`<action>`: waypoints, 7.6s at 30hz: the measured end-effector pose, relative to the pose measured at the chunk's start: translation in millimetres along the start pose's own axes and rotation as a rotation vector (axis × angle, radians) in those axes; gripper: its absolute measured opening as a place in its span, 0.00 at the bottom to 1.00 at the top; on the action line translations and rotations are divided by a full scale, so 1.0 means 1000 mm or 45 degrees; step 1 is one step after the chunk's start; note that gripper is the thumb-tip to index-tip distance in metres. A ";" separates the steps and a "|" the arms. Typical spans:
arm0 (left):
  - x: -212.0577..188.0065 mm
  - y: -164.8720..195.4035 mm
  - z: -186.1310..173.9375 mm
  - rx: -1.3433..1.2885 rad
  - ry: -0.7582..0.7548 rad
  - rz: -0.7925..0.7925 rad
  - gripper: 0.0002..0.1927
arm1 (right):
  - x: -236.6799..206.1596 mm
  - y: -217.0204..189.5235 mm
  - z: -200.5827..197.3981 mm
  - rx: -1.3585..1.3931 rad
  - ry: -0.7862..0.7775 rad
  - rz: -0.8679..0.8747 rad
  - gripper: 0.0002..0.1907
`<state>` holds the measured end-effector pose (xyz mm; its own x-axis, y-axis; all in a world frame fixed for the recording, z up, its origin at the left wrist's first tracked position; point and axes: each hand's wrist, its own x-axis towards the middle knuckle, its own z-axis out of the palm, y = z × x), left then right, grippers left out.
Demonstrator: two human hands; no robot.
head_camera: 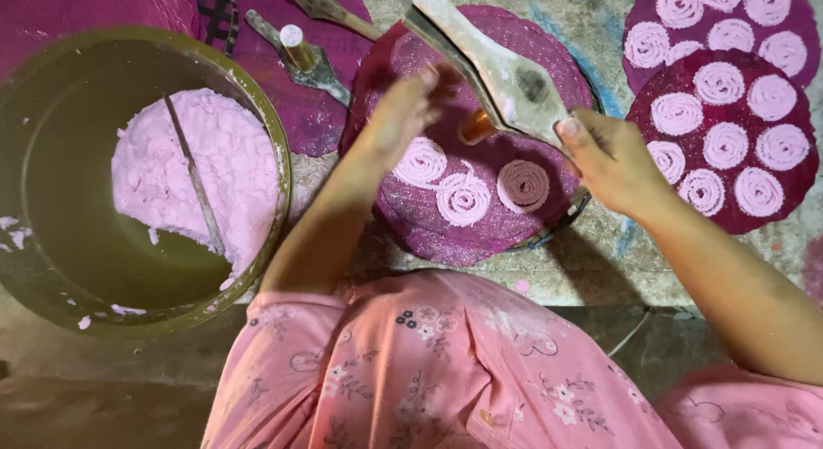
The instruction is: The person sits on the floor with a large bowl of pink paste on their lap, loads a handheld extruder tool with paste, and pipes spiral rosettes onto round magenta boards. They refill the tool from the bowl and continue piping rosettes across the boards.
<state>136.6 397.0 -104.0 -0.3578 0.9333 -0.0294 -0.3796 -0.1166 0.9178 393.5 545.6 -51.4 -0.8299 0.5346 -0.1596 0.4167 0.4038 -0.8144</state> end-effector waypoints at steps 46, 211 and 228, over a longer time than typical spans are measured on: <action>-0.152 -0.036 -0.084 0.257 0.816 0.562 0.18 | 0.077 0.012 0.102 0.658 -0.408 -0.082 0.10; -0.400 0.074 -0.341 1.269 1.100 0.641 0.18 | 0.113 -0.234 0.436 -1.054 -0.254 -0.267 0.15; -0.398 0.087 -0.333 1.105 1.151 0.650 0.28 | 0.055 -0.265 0.437 -1.535 -0.918 -0.558 0.32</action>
<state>-37.7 -97.7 -144.5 -0.8547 0.2631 0.4475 0.4997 0.1837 0.8465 74.8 143.6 -87.9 -0.8193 -0.1226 -0.5601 -0.1612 0.9867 0.0198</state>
